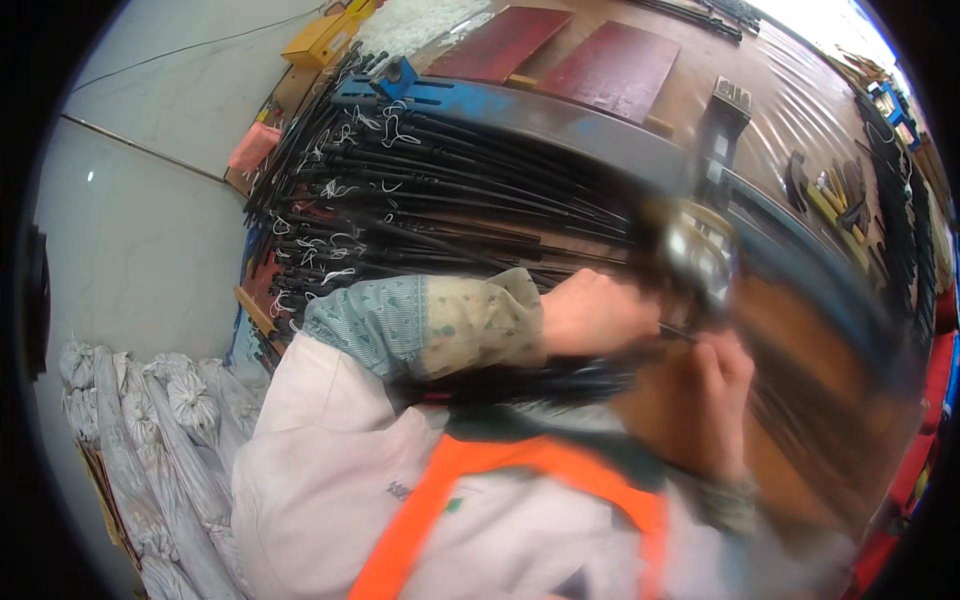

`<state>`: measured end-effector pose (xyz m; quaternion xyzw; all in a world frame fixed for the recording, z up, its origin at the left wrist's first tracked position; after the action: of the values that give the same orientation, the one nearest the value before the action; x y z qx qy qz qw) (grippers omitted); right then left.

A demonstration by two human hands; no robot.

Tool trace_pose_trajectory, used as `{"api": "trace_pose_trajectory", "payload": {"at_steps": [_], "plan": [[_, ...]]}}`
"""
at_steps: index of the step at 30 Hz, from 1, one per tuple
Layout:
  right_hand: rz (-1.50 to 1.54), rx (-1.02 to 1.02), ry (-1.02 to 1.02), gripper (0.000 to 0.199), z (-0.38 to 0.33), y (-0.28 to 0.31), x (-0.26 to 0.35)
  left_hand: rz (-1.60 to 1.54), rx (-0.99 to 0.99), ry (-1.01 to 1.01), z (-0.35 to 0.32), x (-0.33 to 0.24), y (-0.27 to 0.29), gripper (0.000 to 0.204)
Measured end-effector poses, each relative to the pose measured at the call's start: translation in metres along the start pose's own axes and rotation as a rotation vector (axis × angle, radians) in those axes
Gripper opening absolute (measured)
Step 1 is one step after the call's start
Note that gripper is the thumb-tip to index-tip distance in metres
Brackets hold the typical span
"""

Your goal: The person assembles umbrella frame parts by picking up metal rods and springs, loading them into a workbench fixture to attach the springs onto the rods, and placing the assembled rods onto a pile on the table.

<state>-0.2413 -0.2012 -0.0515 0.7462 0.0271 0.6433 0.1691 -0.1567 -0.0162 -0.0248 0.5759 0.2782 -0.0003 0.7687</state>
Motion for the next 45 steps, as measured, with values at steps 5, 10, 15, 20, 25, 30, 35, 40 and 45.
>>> {"api": "trace_pose_trajectory", "payload": {"at_steps": [5, 10, 15, 20, 25, 30, 35, 40, 45], "plan": [[-0.631, -0.077, 0.666, 0.032, -0.013, -0.014, 0.034, -0.071, 0.077, -0.032, -0.002, -0.004, -0.006, 0.026], [-0.754, -0.085, 0.666, 0.044, -0.01, -0.038, 0.04, -0.069, 0.036, -0.024, -0.005, 0.006, -0.014, 0.025], [-0.71, -0.216, 0.739, 0.017, -0.006, -0.057, 0.038, 0.057, -0.048, -0.082, -0.025, 0.006, 0.012, 0.015], [-0.707, -0.239, 0.749, 0.016, -0.007, -0.055, 0.043, 0.231, -0.495, 0.237, -0.116, 0.071, 0.113, 0.028], [-0.643, -0.204, 0.772, 0.017, -0.002, -0.07, 0.058, 0.583, -0.438, 1.007, -0.295, 0.177, 0.202, 0.024], [-0.596, -0.194, 0.78, 0.018, -0.008, -0.08, 0.07, 0.227, -0.161, 1.294, -0.321, 0.221, 0.193, 0.04], [-0.568, -0.186, 0.782, 0.021, -0.016, -0.083, 0.076, 0.178, -0.334, 1.088, -0.378, 0.264, 0.172, 0.033], [-0.587, -0.257, 0.755, 0.018, -0.019, -0.078, 0.069, -0.002, -0.438, 1.305, -0.351, 0.251, 0.172, 0.026], [-0.524, -0.267, 0.759, 0.017, -0.016, -0.075, 0.071, -0.764, -0.755, 1.226, -0.369, 0.292, 0.153, 0.015]]}}
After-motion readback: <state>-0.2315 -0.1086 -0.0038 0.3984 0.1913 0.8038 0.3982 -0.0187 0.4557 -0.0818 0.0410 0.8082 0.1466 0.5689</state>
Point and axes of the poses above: each hand's wrist, its own z-axis towards the middle knuckle, its own y-axis out of the back of the hand, x = y × z, the point moved 7 cm from there along z, towards the middle knuckle, and after that the axes turned 7 degrees about -y, right-handed, at the moved point
